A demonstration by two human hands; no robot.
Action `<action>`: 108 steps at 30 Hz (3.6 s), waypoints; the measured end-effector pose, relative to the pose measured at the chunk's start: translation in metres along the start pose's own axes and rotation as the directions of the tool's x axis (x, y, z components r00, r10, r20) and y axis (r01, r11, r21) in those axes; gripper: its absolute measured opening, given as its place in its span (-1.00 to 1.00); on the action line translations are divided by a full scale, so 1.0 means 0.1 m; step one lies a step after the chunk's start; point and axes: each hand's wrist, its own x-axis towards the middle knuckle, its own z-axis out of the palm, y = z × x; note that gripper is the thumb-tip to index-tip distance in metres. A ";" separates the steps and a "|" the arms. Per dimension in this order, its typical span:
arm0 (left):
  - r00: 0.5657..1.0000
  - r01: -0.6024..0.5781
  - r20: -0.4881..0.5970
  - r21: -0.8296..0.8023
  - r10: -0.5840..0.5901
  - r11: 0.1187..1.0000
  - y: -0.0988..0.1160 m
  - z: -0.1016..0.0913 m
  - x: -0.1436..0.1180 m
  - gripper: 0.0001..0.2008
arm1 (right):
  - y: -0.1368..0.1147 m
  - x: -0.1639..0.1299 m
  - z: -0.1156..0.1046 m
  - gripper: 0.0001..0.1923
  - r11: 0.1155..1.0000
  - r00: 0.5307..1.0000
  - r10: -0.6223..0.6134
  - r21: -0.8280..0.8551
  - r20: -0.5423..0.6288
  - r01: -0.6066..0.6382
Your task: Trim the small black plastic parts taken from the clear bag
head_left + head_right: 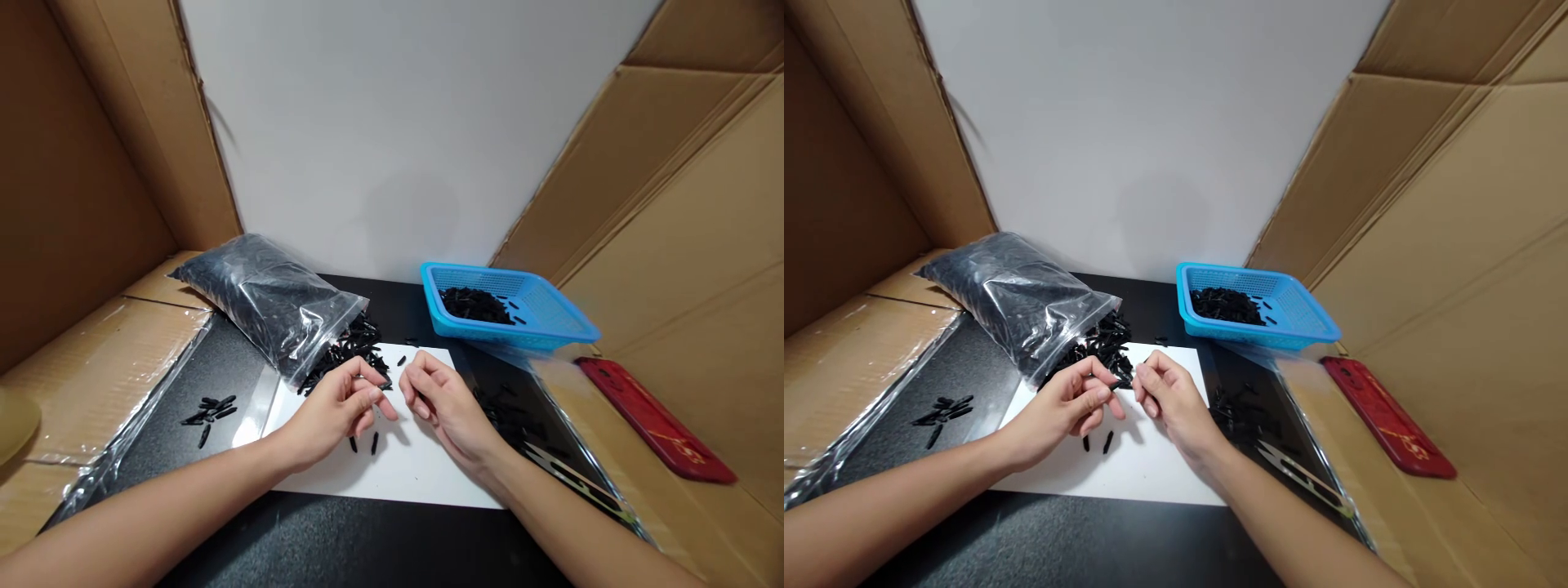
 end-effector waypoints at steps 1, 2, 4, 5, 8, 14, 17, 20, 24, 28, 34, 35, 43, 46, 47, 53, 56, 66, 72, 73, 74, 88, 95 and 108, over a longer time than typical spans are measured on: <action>1.000 0.001 -0.005 0.002 -0.001 1.000 0.00 0.00 0.00 -0.74 | 0.00 0.00 0.00 -0.61 1.000 1.000 -0.009 -0.007 -0.001 0.009; 1.000 0.004 -0.010 0.005 -0.004 1.000 0.01 0.00 0.00 -0.73 | 0.00 0.01 -0.01 -0.63 1.000 1.000 -0.016 -0.014 0.002 0.016; 1.000 0.005 -0.017 0.012 -0.005 1.000 0.02 0.01 -0.01 -0.73 | 0.02 0.01 -0.02 -0.66 0.999 0.999 -0.038 -0.033 0.001 0.038; 1.000 0.002 -0.023 0.015 -0.002 1.000 0.03 0.01 -0.01 -0.74 | 0.03 0.01 -0.03 -0.66 0.997 0.998 -0.055 -0.051 -0.007 0.055; 0.999 -0.009 -0.050 0.016 0.010 1.000 0.04 0.01 -0.02 -0.76 | 0.05 0.02 -0.05 -0.63 0.983 0.989 -0.136 -0.131 -0.055 0.127; 0.997 0.024 -0.080 0.008 -0.023 1.000 0.04 0.02 -0.01 -0.77 | 0.07 0.00 -0.04 -0.60 0.963 0.969 -0.232 -0.161 -0.080 0.217; 0.997 0.041 -0.059 -0.022 -0.042 0.999 0.05 0.05 -0.02 -0.72 | 0.07 -0.01 -0.02 -0.60 0.946 0.955 -0.292 -0.162 -0.059 0.279; 0.998 0.051 -0.038 -0.042 -0.052 0.998 0.04 0.08 -0.02 -0.73 | 0.06 -0.02 0.00 -0.59 0.920 0.933 -0.357 -0.188 -0.042 0.343; 0.999 0.046 0.001 -0.049 -0.046 0.998 0.02 0.09 -0.02 -0.70 | 0.04 -0.04 0.03 -0.57 0.905 0.930 -0.367 -0.234 -0.012 0.354; 0.999 0.016 0.033 0.002 -0.016 1.000 0.04 0.08 -0.03 -0.69 | 0.05 -0.05 0.04 -0.59 0.910 0.931 -0.364 -0.216 -0.014 0.353; 1.000 -0.027 0.003 0.069 0.026 0.997 0.10 0.10 -0.06 -0.70 | 0.06 -0.06 0.04 -0.59 0.926 0.934 -0.353 -0.160 -0.051 0.341; 0.999 -0.032 0.002 0.059 0.032 0.998 0.10 0.11 -0.06 -0.70 | 0.06 -0.07 0.04 -0.58 0.924 0.933 -0.356 -0.169 -0.050 0.343; 0.999 0.014 0.038 0.043 -0.016 0.999 0.06 0.10 -0.04 -0.65 | 0.05 -0.12 0.10 -0.62 0.898 0.925 -0.379 -0.236 0.011 0.371; 0.998 -0.004 0.058 0.040 0.001 0.999 0.09 0.06 -0.04 -0.69 | 0.08 -0.09 0.10 -0.58 0.934 0.945 -0.326 -0.163 -0.025 0.317; 0.998 -0.004 0.063 0.048 0.001 0.999 0.10 0.06 -0.05 -0.70 | 0.09 -0.09 0.09 -0.56 0.944 0.950 -0.309 -0.133 -0.038 0.302; 0.998 0.034 0.043 0.023 -0.035 0.999 0.11 0.04 -0.05 -0.88 | 0.08 -0.06 0.05 -0.50 0.966 0.964 -0.258 -0.041 -0.061 0.256; 0.999 0.045 0.023 -0.018 -0.045 0.999 0.07 0.03 -0.04 -0.85 | 0.03 -0.07 0.04 -0.61 0.987 0.987 -0.158 0.011 -0.041 0.159; 0.994 0.081 -0.063 -0.063 -0.085 0.995 0.08 0.07 -0.02 -0.89 | 0.05 -0.06 -0.03 -0.87 0.823 0.943 -0.321 -0.468 0.084 0.322; 0.995 0.088 -0.045 -0.045 -0.090 0.995 0.06 0.10 -0.03 -0.85 | 0.08 -0.09 0.05 -0.77 0.575 0.831 -0.517 -0.635 0.208 0.516; 0.994 0.097 -0.042 -0.054 -0.100 0.994 0.07 0.10 -0.03 -0.86 | 0.08 -0.09 0.05 -0.78 0.581 0.827 -0.531 -0.630 0.187 0.515; 0.993 0.109 -0.040 -0.074 -0.112 0.991 0.08 0.10 -0.04 -0.86 | 0.08 -0.09 0.05 -0.80 0.597 0.828 -0.537 -0.620 0.162 0.509; 0.973 0.221 0.005 -0.298 -0.230 0.928 0.08 0.01 -0.03 -0.74 | 0.00 -0.05 -0.02 -0.81 0.940 0.967 -0.234 -0.280 -0.102 0.198; 0.984 0.128 -0.115 -0.101 -0.139 0.987 0.05 0.02 0.02 -0.72 | -0.03 -0.05 0.05 -0.74 0.983 0.996 0.091 0.161 0.012 -0.092; 0.974 -0.032 -0.223 0.041 0.040 0.999 0.00 0.10 0.00 -0.71 | 0.04 -0.11 0.14 -0.85 0.814 0.970 -0.244 -0.543 0.001 0.206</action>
